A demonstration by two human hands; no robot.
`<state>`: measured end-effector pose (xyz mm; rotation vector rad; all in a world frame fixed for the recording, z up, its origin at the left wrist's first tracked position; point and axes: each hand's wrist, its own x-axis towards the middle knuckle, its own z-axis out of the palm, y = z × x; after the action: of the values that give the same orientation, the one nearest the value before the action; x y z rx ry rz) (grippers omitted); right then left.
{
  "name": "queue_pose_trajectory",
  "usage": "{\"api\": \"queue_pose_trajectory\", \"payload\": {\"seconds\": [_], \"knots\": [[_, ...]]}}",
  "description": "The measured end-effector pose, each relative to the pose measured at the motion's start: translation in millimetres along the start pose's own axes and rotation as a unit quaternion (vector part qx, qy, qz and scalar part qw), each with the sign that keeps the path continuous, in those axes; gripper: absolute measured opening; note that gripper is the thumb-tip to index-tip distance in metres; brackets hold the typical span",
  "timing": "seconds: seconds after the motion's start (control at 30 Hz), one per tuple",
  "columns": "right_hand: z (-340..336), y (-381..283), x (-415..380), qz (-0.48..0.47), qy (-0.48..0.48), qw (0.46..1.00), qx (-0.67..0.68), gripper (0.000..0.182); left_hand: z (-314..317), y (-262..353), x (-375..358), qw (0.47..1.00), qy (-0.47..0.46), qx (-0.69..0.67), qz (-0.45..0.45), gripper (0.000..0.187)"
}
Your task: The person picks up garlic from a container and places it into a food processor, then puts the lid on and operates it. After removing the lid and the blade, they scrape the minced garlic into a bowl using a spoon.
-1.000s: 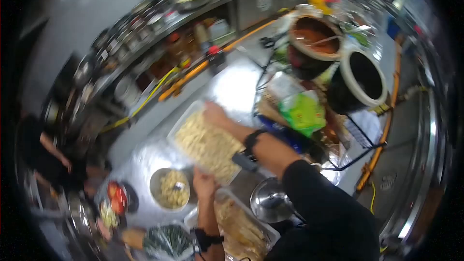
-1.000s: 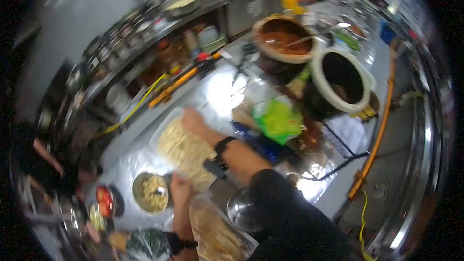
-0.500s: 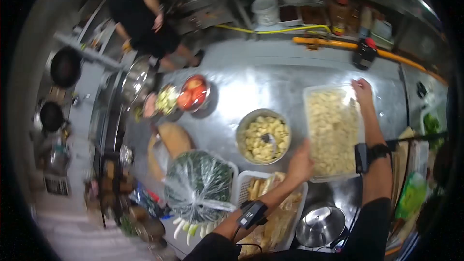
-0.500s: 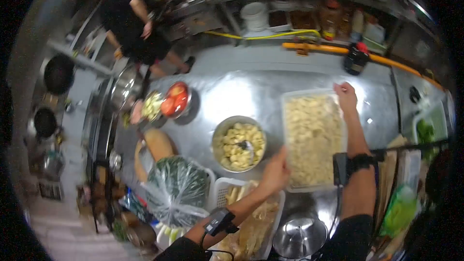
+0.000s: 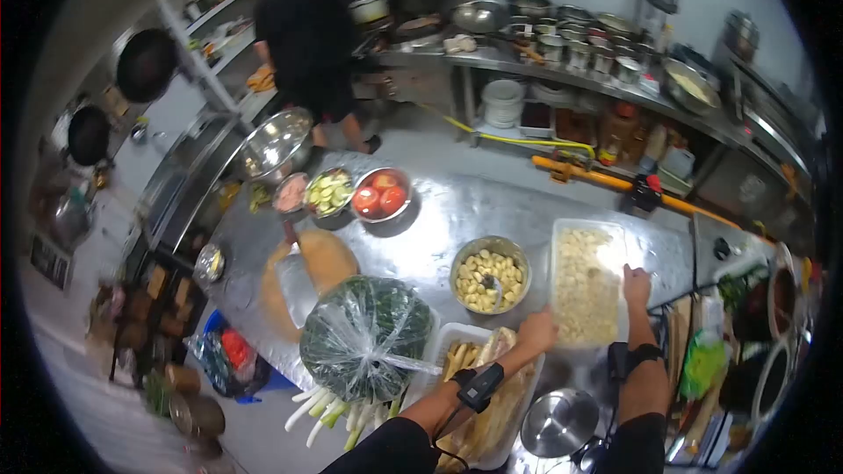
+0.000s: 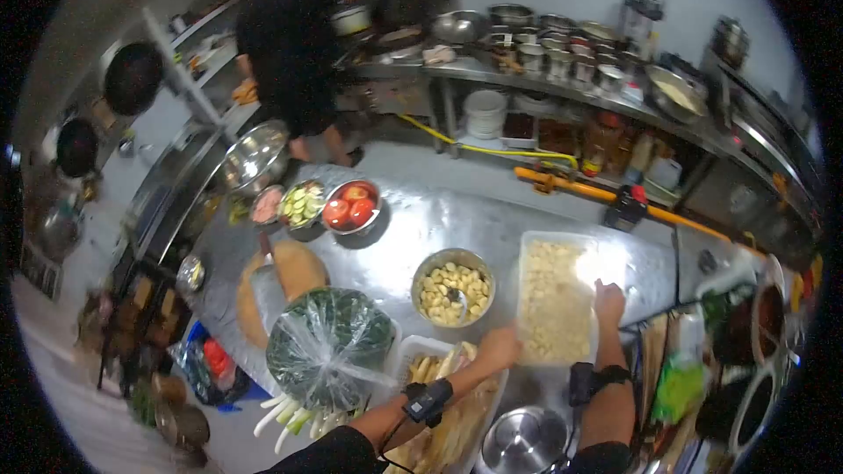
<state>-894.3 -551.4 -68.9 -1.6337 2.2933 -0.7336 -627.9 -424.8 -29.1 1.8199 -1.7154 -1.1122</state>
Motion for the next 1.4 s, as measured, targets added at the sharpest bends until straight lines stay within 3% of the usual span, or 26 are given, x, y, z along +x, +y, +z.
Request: {"api": "queue_pose_trajectory", "payload": {"seconds": [0.07,0.17,0.23,0.5,0.63,0.77,0.8,0.83,0.93,1.07,1.17,1.23,1.27,1.37,1.4], "knots": [[-6,8,-32,0.039,-0.001,0.996,-0.083,0.056,10,-1,-11,0.999,-0.014,0.025,0.031,0.032],[-4,26,-61,0.086,-0.111,0.978,-0.157,0.057,1,11,-21,0.998,-0.025,0.049,0.012,0.037],[-40,-8,-98,0.159,-0.053,0.986,-0.014,0.068,-6,19,-27,0.996,-0.023,0.090,0.000,0.043],[-60,-27,-128,0.240,-0.059,0.968,0.043,0.064,-7,9,-15,0.986,-0.035,0.158,0.040,0.068],[-48,-21,-131,0.199,0.035,0.974,0.098,0.059,-11,7,1,0.988,-0.034,0.127,0.085,0.065],[-38,-15,-129,0.201,0.058,0.969,0.131,0.057,-11,5,15,0.986,-0.006,0.091,0.138,0.057],[-30,-10,-125,0.237,0.015,0.964,0.121,0.054,-10,3,18,0.980,0.013,0.086,0.177,0.051],[-24,-3,-118,0.267,-0.028,0.956,0.115,0.053,-19,23,10,0.980,-0.018,0.127,0.154,0.051],[-60,-27,-133,0.264,-0.002,0.961,0.086,0.047,-29,37,4,0.951,-0.053,0.266,0.148,0.052],[-67,-42,-136,0.264,0.035,0.961,0.080,0.042,-51,41,-32,0.931,-0.013,0.212,0.298,0.047],[-27,-35,-113,0.236,0.067,0.969,-0.010,0.039,-74,37,-80,0.913,0.021,0.165,0.373,0.042],[-72,-79,-136,0.150,0.055,0.986,-0.041,0.049,-98,40,-119,0.921,0.036,0.137,0.364,0.039],[-37,-72,-131,0.075,0.112,0.988,-0.072,0.056,-108,45,-145,0.933,0.037,0.122,0.336,0.037],[-68,-124,-159,-0.103,0.118,0.985,0.071,0.064,-141,38,-195,0.940,0.061,0.090,0.324,0.031],[-80,-141,-171,-0.119,0.073,0.976,0.165,0.064,-153,24,-214,0.940,0.099,0.099,0.311,0.031]]}}
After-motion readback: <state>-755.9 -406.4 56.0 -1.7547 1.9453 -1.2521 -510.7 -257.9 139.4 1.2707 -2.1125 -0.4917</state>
